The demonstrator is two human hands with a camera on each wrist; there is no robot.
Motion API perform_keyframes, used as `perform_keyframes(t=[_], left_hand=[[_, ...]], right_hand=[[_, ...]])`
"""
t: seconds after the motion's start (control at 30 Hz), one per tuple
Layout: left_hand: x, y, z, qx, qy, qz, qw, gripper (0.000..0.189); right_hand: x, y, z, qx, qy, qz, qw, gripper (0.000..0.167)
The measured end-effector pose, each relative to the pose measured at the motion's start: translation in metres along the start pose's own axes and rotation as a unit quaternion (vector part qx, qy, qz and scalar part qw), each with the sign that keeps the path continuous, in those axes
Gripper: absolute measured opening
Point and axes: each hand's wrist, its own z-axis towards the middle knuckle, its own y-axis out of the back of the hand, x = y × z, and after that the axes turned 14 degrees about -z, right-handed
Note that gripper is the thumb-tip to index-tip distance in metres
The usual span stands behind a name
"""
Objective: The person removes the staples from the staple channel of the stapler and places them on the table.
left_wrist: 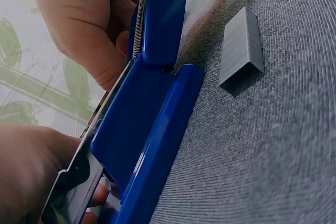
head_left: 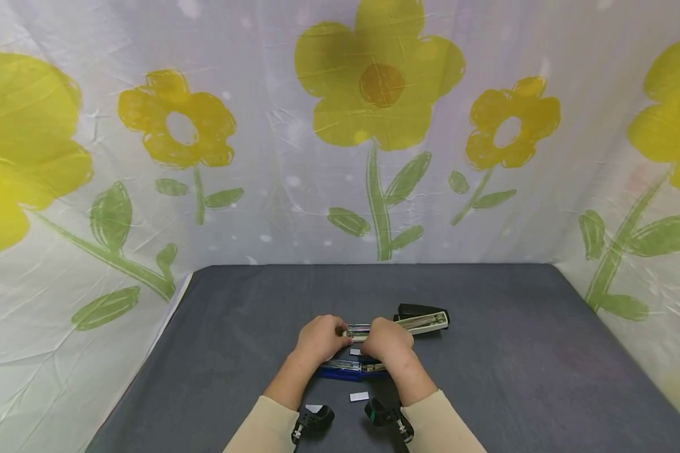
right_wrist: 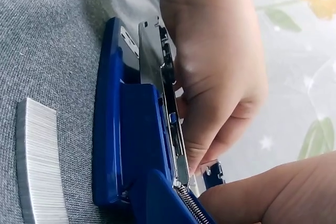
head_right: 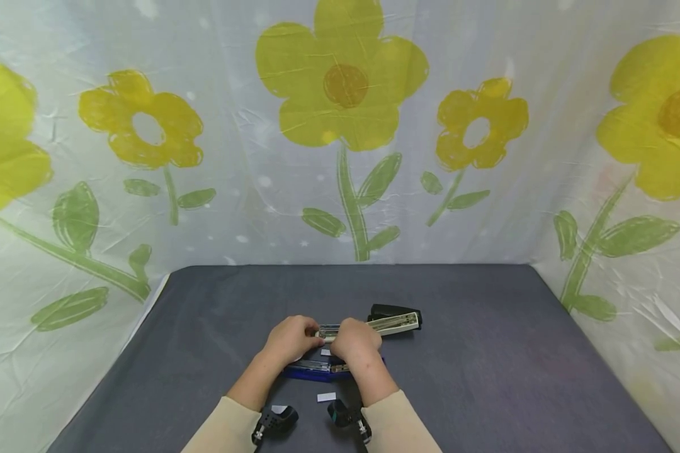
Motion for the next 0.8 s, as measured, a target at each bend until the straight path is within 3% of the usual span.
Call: perform_keyframes(t=[0.2, 0.4, 0.5, 0.63, 0.8], left_hand=[[-0.001, -0.002, 0.001, -0.005, -0.003, 0.012, 0.9999, 0.025], [-0.004, -0.004, -0.004, 0.008, -0.004, 0.034, 0.9994, 0.030], [-0.006, -0.003, -0.006, 0.008, -0.007, 0.033, 0.9994, 0.029], [-0.011, -0.001, -0.009, -0.009, -0.015, 0.034, 0.9993, 0.029], [-0.028, -0.001, -0.006, -0.032, -0.027, 0.037, 0.9985, 0.035]], right_hand=[[-0.005, 0.005, -0.006, -0.021, 0.011, 0.002, 0.9997, 0.029], [-0.030, 0.016, -0.020, -0.062, 0.092, 0.086, 0.9902, 0.051], [-0.047, 0.026, -0.020, -0.090, 0.128, 0.119, 0.9804, 0.037], [-0.066, 0.040, -0.010, -0.120, 0.143, 0.127, 0.9743, 0.010], [-0.085, 0.049, 0.006, -0.150, 0.138, 0.082, 0.9755, 0.011]])
